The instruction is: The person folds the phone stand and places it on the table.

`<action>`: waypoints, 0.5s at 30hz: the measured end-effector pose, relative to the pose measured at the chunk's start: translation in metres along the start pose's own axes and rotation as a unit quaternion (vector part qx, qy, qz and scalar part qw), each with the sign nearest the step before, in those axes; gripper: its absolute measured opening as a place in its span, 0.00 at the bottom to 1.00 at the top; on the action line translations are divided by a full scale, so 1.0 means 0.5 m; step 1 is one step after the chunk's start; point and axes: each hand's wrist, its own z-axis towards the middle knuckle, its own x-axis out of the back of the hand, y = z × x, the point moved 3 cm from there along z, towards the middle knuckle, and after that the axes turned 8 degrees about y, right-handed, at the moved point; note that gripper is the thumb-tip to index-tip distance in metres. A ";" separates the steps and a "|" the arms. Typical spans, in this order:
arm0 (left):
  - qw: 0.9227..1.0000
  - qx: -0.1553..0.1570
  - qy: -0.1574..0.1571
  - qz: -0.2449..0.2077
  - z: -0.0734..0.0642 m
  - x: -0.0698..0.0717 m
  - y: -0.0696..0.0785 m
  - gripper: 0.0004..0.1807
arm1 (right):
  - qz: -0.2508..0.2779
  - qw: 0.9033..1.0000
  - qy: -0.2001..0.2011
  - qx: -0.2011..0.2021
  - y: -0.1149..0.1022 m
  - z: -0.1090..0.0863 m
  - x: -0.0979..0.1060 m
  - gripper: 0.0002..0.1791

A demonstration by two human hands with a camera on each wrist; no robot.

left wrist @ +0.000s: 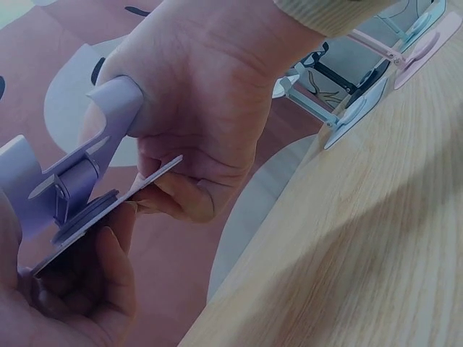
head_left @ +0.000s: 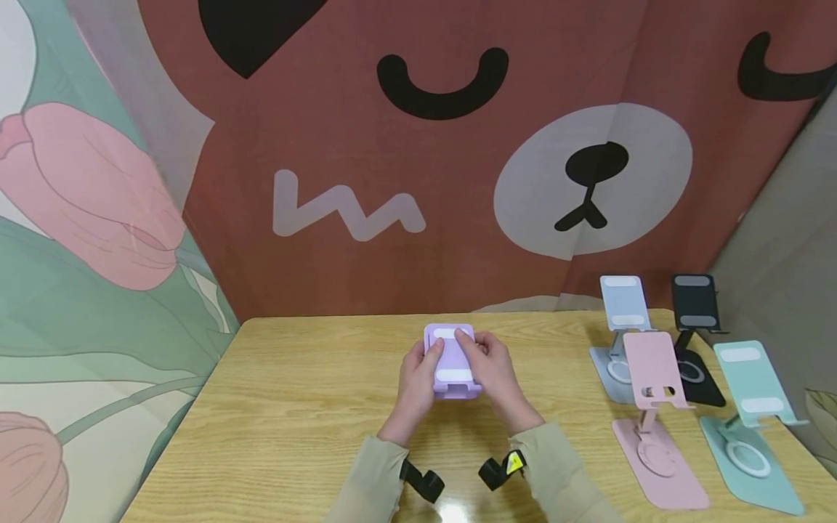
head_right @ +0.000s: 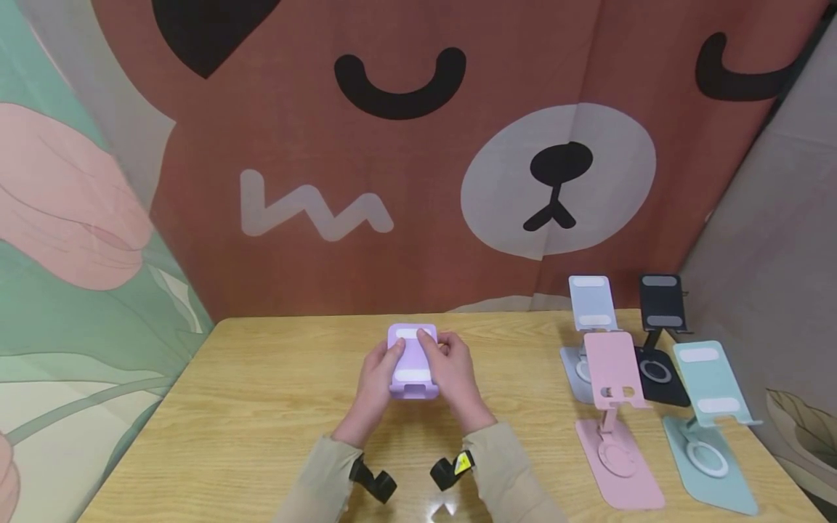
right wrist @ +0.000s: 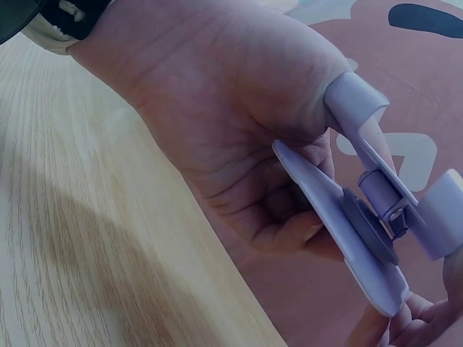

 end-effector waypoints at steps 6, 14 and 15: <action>1.000 -0.004 -0.006 -0.011 -0.010 0.002 0.024 0.18 | 0.005 1.000 -0.002 0.001 0.002 0.002 -0.001 0.25; 1.000 -0.004 -0.009 -0.003 -0.003 0.002 0.007 0.21 | 0.010 1.000 -0.001 0.000 0.003 0.002 -0.001 0.24; 1.000 -0.005 -0.009 -0.004 -0.003 0.002 0.006 0.22 | 0.011 1.000 -0.001 0.001 0.004 0.002 -0.002 0.24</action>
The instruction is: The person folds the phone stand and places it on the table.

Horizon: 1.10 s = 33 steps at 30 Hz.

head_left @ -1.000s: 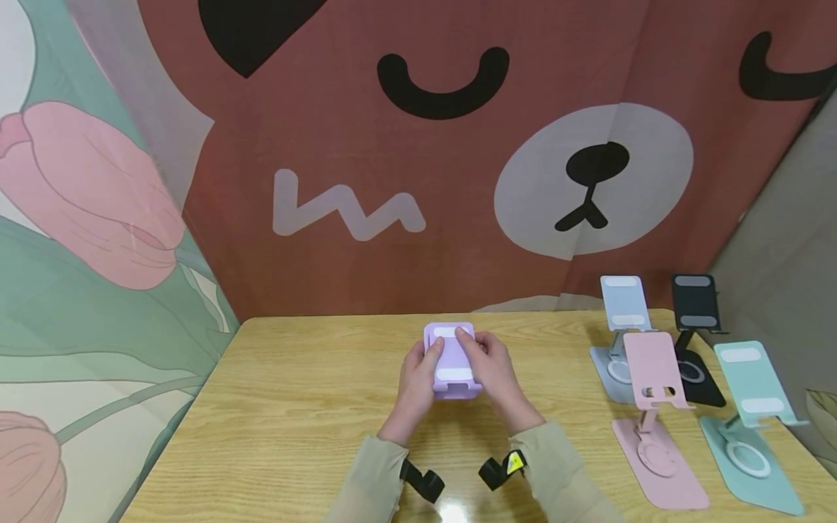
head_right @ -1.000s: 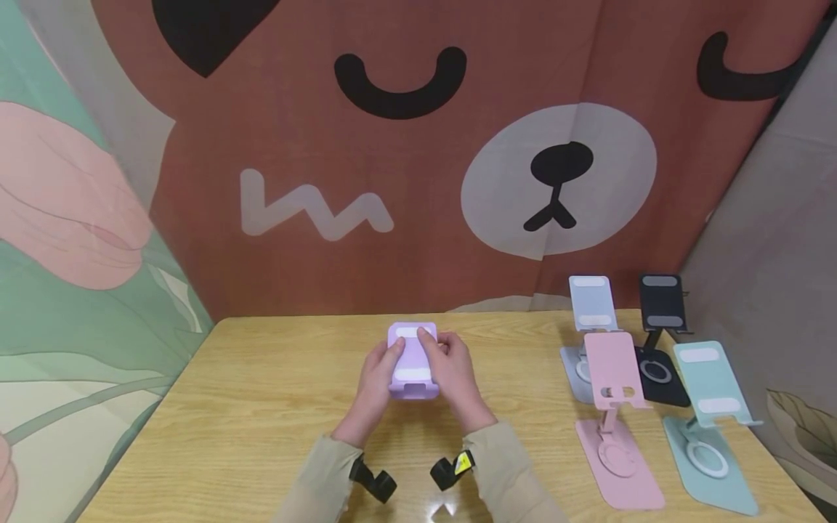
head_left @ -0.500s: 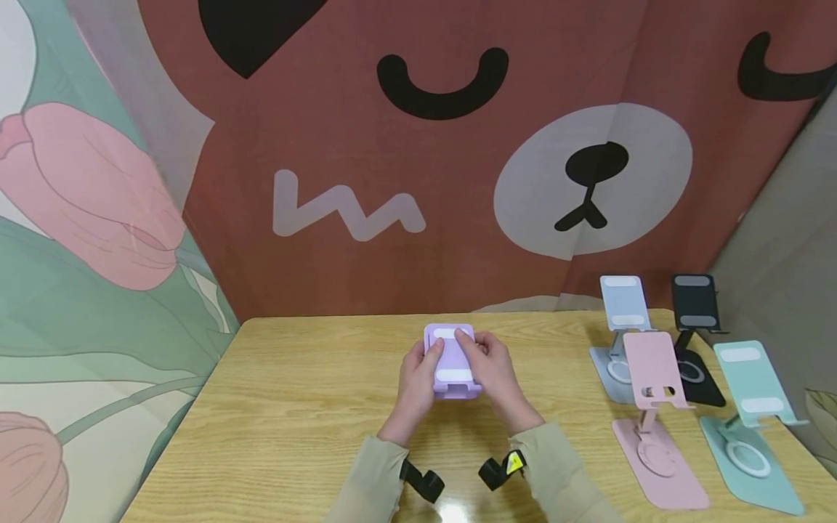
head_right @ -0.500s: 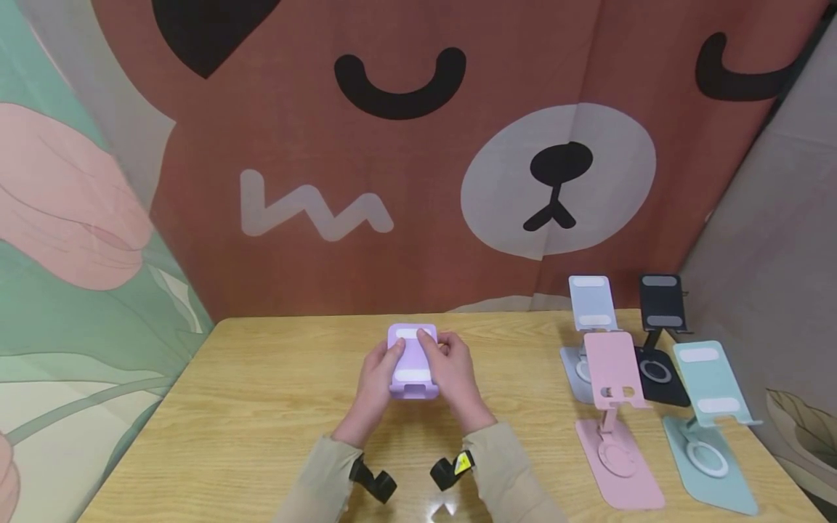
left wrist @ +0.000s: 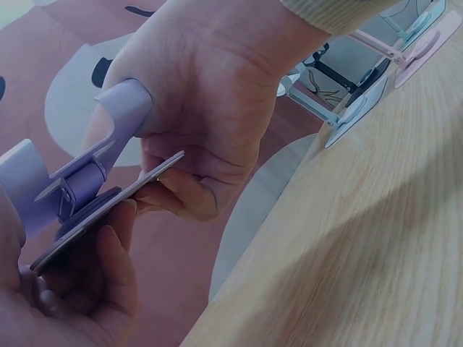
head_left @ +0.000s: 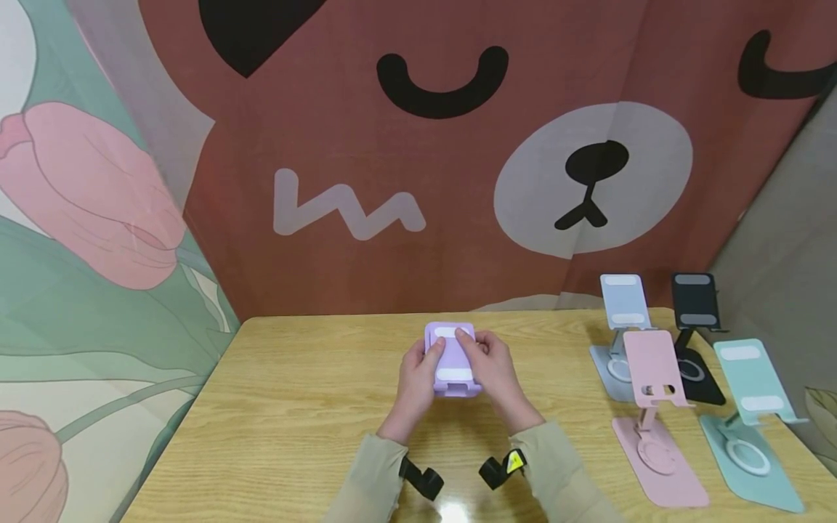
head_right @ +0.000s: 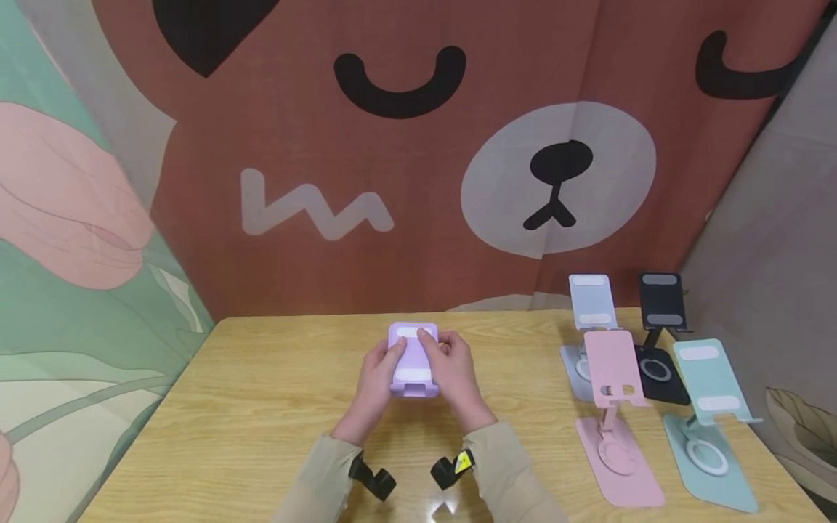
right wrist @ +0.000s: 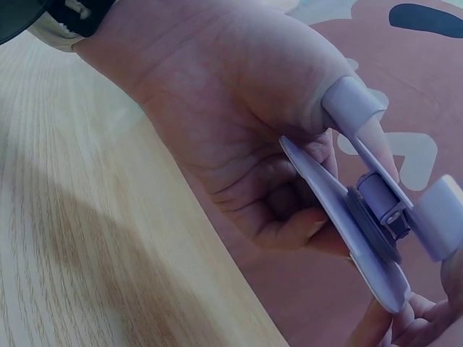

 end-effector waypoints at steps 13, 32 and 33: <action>1.000 0.009 0.020 0.003 0.011 0.006 -0.002 0.23 | 0.008 1.000 -0.002 0.001 -0.005 0.001 0.014 0.31; 0.997 0.008 0.055 0.044 0.044 0.074 0.006 0.25 | 0.000 0.999 0.038 0.026 -0.012 0.026 0.090 0.25; 0.997 0.008 0.055 0.047 0.046 0.080 0.006 0.25 | 0.000 0.999 0.040 0.022 -0.012 0.028 0.096 0.25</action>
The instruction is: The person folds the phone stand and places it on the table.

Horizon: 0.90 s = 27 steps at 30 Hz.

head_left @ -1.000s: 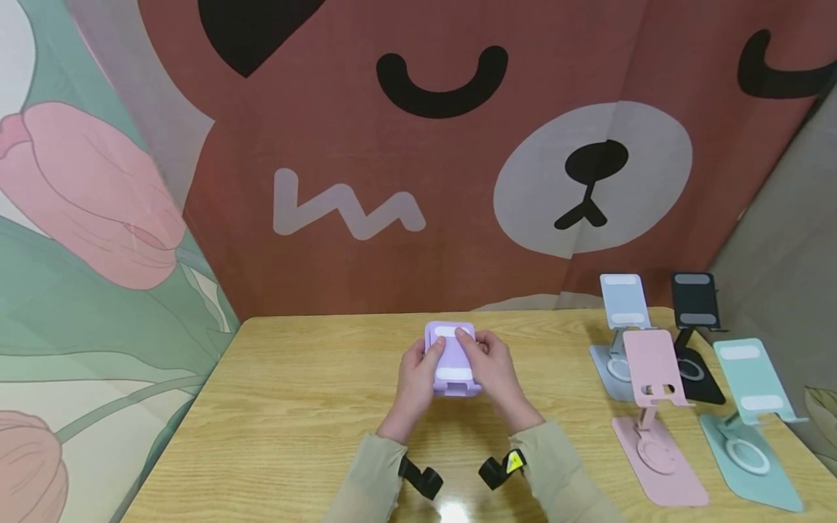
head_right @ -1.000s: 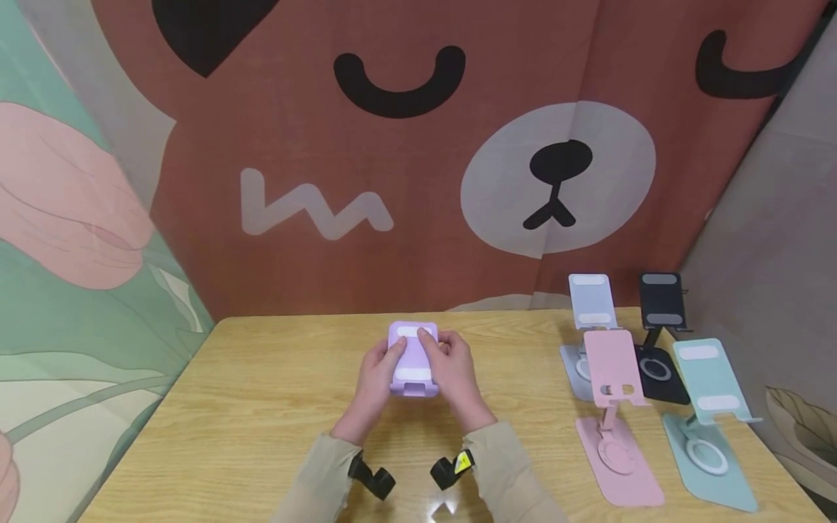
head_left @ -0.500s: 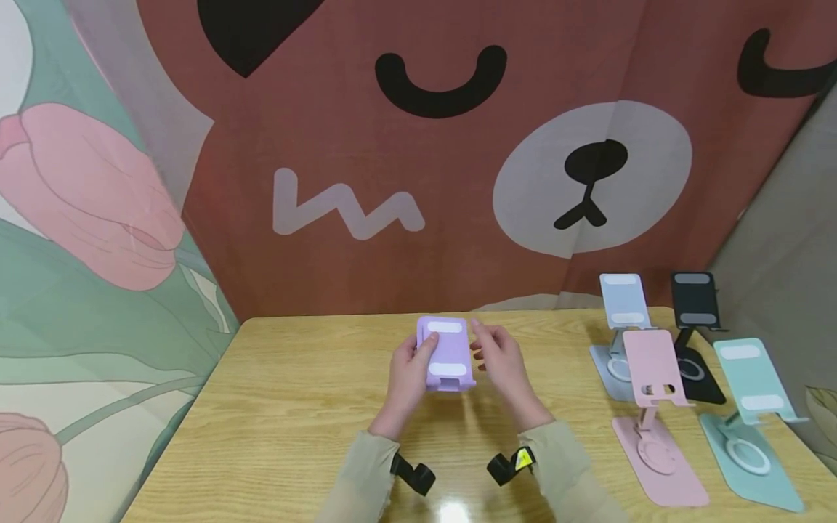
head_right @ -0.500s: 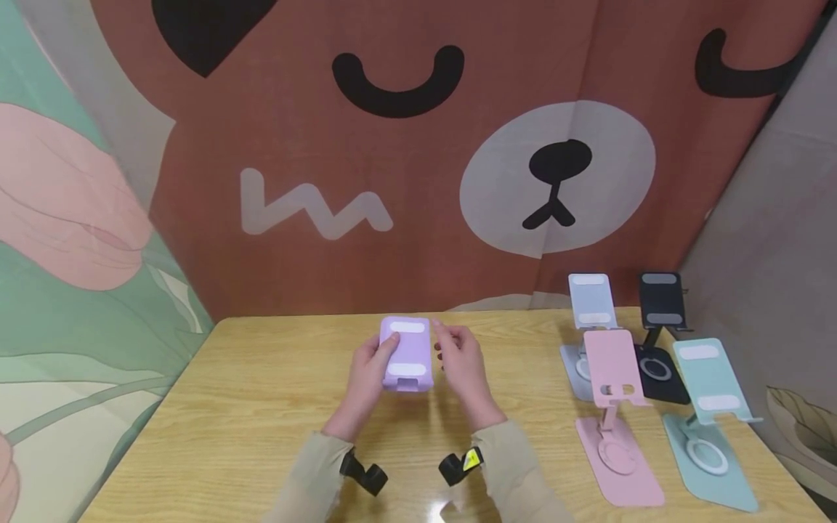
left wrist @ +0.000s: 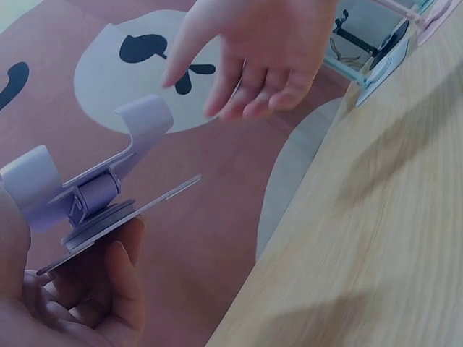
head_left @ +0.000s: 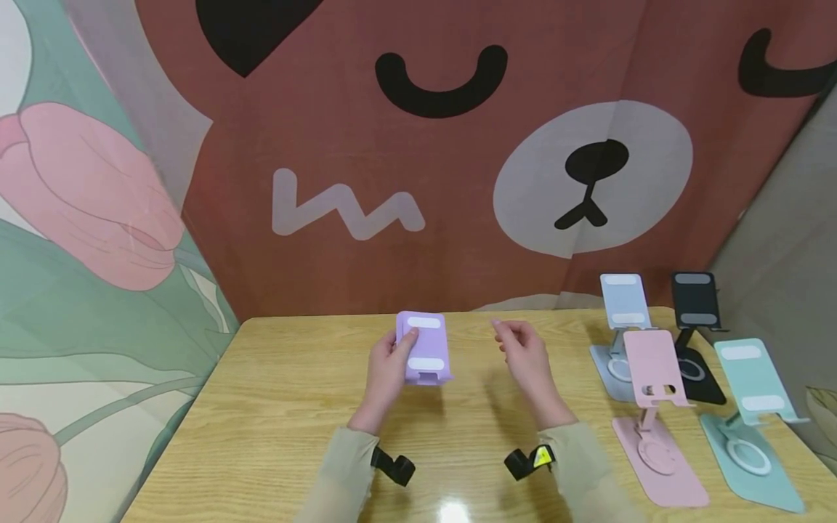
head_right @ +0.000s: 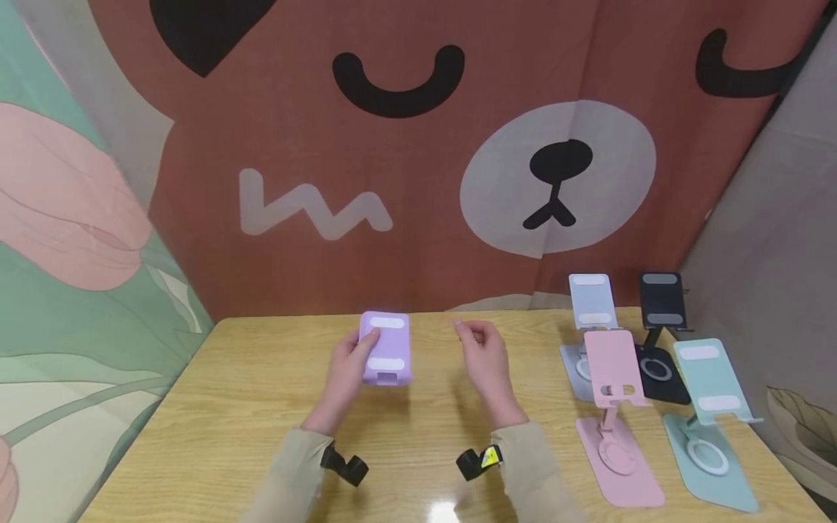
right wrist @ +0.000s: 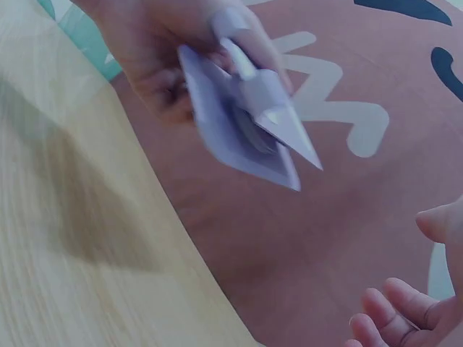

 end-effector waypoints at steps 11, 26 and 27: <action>0.998 -0.005 0.025 0.051 0.030 0.068 -0.004 0.26 | -0.022 0.999 0.035 -0.005 -0.010 0.020 0.071 0.30; 0.990 0.018 0.045 0.130 0.069 0.181 -0.022 0.31 | -0.071 0.991 0.112 0.019 -0.032 0.036 0.173 0.36; 0.990 0.021 0.047 0.133 0.071 0.189 -0.023 0.31 | -0.073 0.990 0.115 0.017 -0.033 0.037 0.180 0.36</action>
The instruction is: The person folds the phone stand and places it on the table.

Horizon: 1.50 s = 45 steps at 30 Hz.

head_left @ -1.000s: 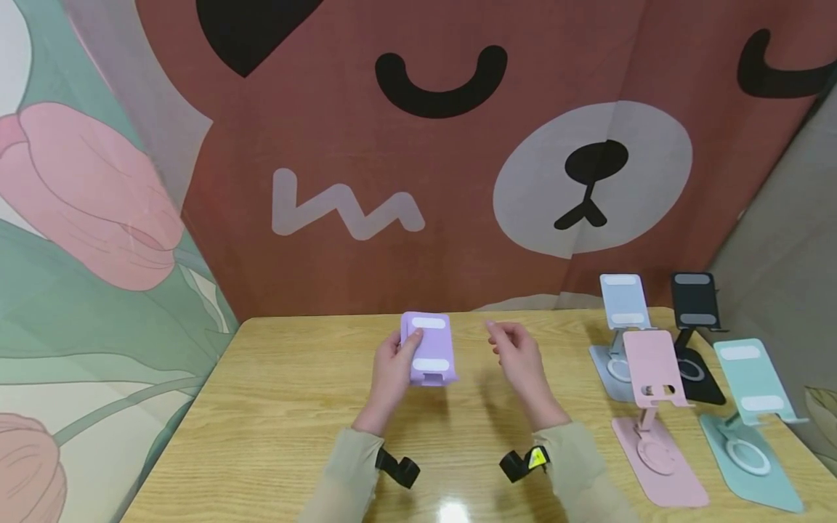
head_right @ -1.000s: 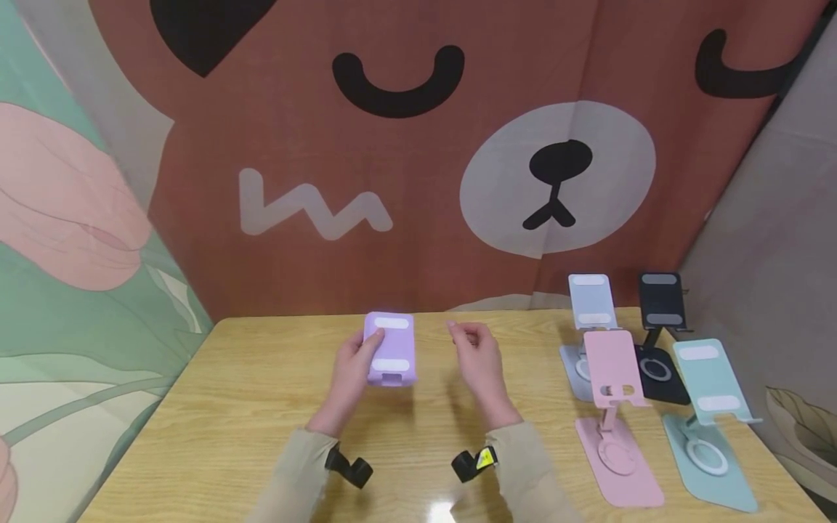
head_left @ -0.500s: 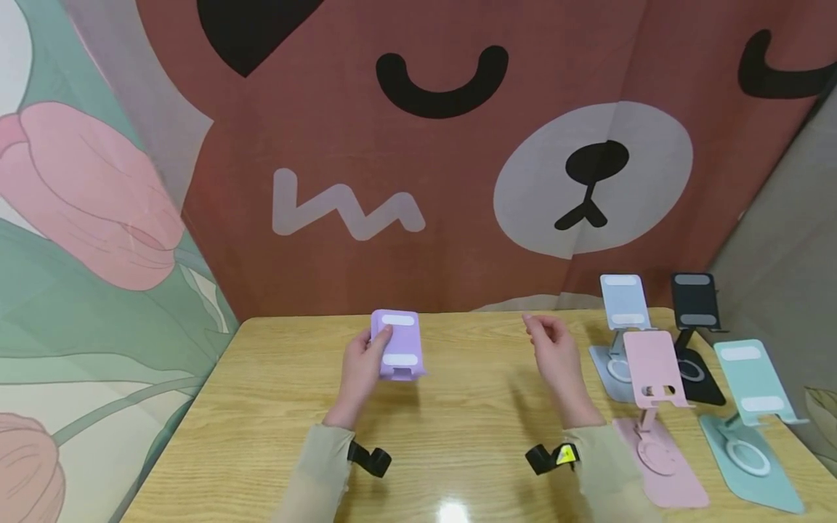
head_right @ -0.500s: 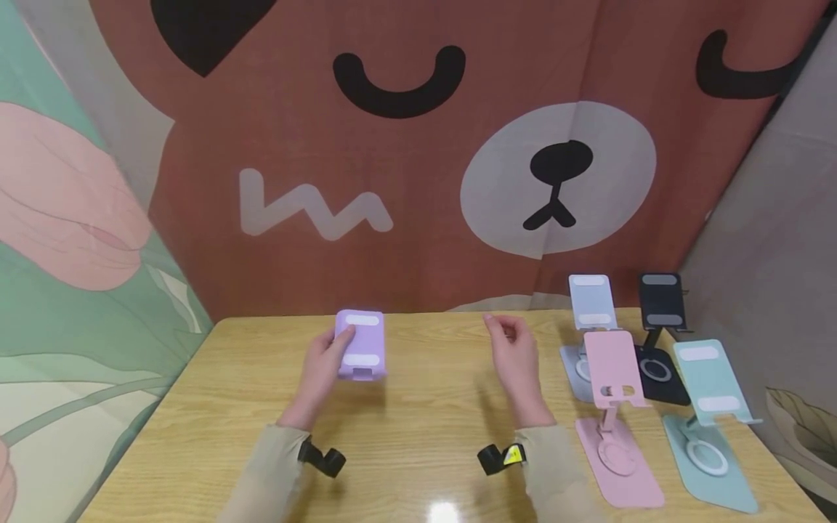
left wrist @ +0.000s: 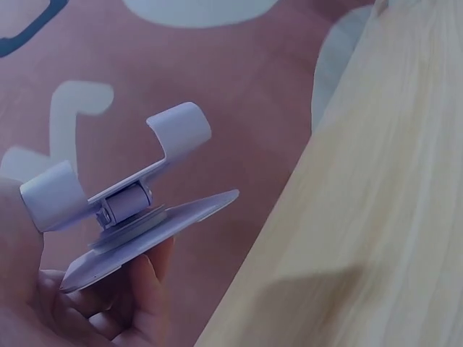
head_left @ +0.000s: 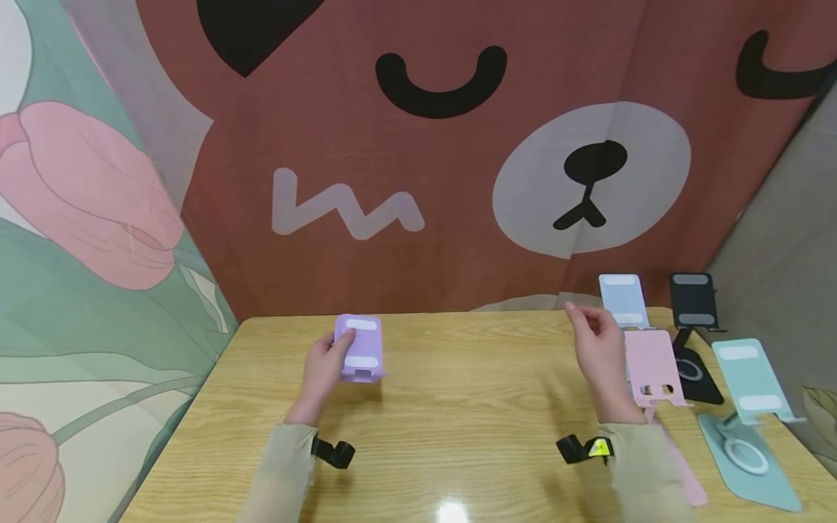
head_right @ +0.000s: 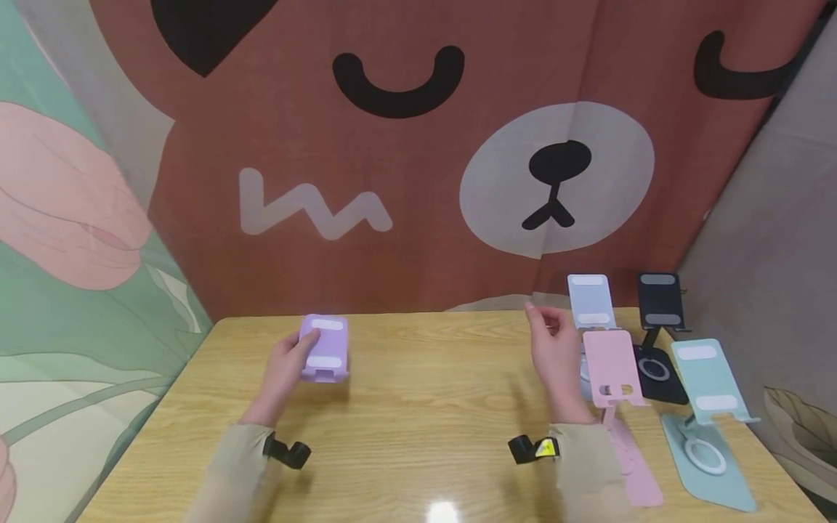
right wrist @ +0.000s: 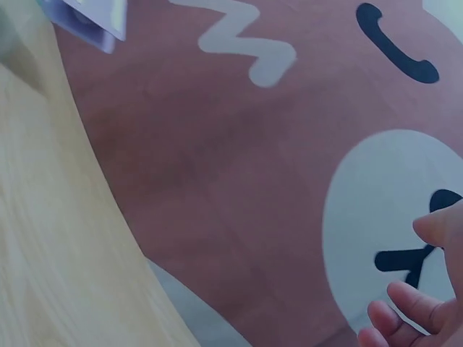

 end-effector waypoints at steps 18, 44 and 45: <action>0.996 0.039 0.016 0.073 0.036 0.131 -0.071 0.38 | -0.032 0.996 0.078 -0.021 -0.010 0.025 0.094 0.33; 0.985 0.032 0.025 0.170 0.064 0.277 -0.131 0.40 | -0.170 0.983 0.034 -0.056 0.097 0.052 0.191 0.49; 0.984 0.032 0.021 0.173 0.065 0.280 -0.135 0.39 | -0.171 0.983 0.027 -0.064 0.101 0.055 0.191 0.50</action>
